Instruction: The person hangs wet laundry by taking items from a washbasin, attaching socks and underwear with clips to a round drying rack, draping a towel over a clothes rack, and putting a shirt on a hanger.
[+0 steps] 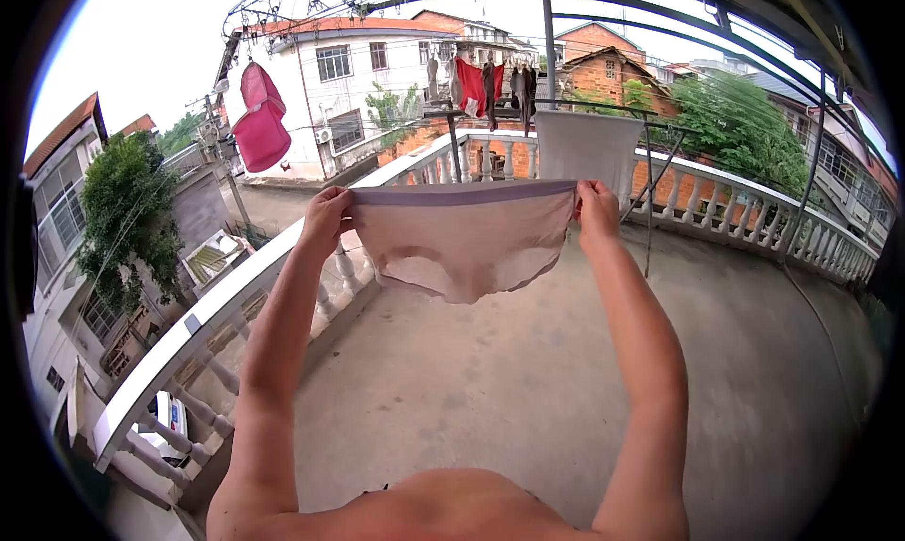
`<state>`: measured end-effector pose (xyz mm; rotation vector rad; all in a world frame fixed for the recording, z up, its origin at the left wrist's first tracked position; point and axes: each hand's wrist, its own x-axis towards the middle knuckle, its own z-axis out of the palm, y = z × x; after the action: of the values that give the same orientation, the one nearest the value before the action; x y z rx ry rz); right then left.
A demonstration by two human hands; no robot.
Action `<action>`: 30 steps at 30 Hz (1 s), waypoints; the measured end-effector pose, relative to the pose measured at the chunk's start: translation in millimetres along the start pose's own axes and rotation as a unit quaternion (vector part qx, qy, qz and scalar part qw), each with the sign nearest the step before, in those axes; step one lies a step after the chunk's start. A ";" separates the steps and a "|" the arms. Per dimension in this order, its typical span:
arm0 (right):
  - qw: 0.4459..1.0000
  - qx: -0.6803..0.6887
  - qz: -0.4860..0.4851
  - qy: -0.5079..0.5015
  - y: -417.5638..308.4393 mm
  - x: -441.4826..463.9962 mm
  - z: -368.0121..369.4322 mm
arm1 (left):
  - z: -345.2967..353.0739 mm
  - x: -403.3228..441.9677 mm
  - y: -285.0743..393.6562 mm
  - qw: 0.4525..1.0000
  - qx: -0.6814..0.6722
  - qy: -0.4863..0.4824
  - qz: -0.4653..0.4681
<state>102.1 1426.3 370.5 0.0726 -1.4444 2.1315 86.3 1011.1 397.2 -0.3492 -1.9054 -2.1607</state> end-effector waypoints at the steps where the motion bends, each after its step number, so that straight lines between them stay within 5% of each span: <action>1: 1.000 0.003 0.000 -0.008 0.2 7.8 1.8 | 3.5 7.9 -2.2 1.000 -0.013 0.005 -0.003; 5: 0.995 0.069 -0.068 0.003 11.0 47.5 10.6 | 21.2 25.8 -0.1 0.996 -0.072 -0.040 0.016; 11: 0.994 0.009 -0.008 -0.107 -2.3 85.1 39.0 | 85.0 49.2 20.7 0.995 -0.095 0.000 0.015; 20: 0.865 -0.114 0.051 -0.486 0.1 91.8 142.5 | 148.1 95.9 29.1 0.995 0.071 -0.066 0.029; 30: 0.873 -0.044 0.037 -0.484 30.7 127.7 234.3 | 93.9 153.6 59.3 0.981 0.154 -0.033 0.114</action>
<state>-80.3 1267.1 486.7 1.2150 -2.0749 2.1599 -36.9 1093.9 515.1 -0.5527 -2.0816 -1.6990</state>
